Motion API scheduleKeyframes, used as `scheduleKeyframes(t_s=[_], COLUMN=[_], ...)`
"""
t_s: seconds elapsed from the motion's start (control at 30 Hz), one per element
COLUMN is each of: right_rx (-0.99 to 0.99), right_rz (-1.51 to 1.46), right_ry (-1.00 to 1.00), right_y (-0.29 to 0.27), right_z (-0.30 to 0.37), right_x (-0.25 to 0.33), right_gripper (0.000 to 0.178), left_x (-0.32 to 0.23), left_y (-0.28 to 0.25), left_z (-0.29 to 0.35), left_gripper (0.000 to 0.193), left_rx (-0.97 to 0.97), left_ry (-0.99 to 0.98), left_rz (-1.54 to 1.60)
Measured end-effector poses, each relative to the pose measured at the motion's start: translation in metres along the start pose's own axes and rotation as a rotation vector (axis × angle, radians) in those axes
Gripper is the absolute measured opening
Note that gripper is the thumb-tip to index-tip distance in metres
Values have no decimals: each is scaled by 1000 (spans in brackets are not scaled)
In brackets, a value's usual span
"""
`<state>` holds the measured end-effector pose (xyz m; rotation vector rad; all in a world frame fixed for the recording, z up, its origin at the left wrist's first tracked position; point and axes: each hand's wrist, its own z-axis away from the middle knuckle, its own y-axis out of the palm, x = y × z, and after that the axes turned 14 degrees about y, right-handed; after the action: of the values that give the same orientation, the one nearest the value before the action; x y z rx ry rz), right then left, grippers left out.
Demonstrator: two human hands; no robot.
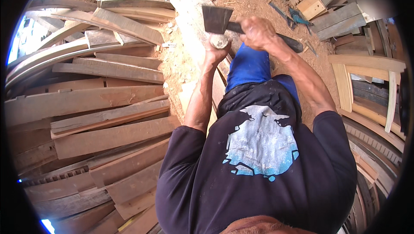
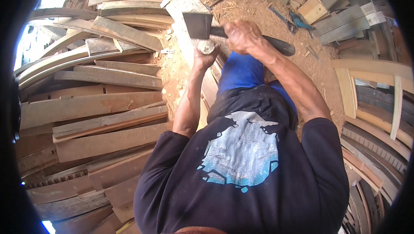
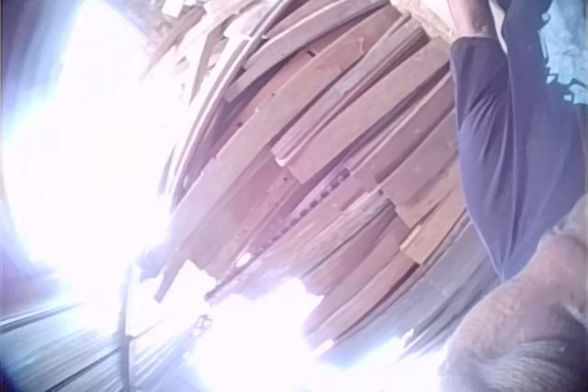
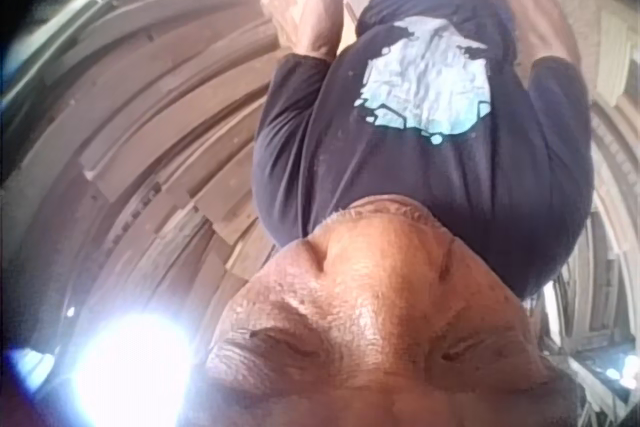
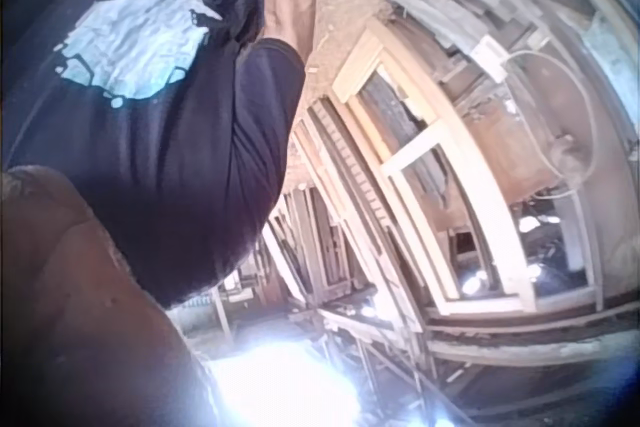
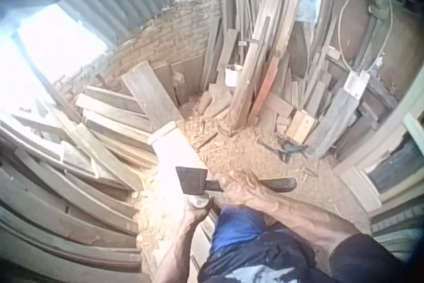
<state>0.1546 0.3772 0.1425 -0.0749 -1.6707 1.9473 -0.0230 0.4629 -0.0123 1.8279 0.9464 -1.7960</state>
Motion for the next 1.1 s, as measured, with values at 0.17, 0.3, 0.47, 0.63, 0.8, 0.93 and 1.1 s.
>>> scheduleKeyframes(t_s=[0.17,0.3,0.47,0.63,0.8,0.93,1.1], right_rx=[-233,-5,52,-200,-108,-82,-99], right_rz=[-509,-187,-532,-922,-1128,-1218,-1232], right_ry=[-133,28,42,-62,36,53,78], right_y=[-26,11,-22,-22,5,12,13], right_z=[15,15,22,40,68,75,76], right_x=[24,7,15,18,-2,-17,-28], right_gripper=[39,33,42,32,17,13,13], left_x=[48,2,50,-38,-103,-84,-79], left_y=[-8,-1,-21,-30,-35,-28,-19], left_z=[4,9,-1,-54,-77,-83,-82], left_gripper=[32,29,30,24,25,26,29], left_rx=[32,-74,5,-263,-175,-135,-89], left_ry=[-1,206,-121,347,172,130,46], left_rz=[31,-24,209,15,-138,-88,-20])
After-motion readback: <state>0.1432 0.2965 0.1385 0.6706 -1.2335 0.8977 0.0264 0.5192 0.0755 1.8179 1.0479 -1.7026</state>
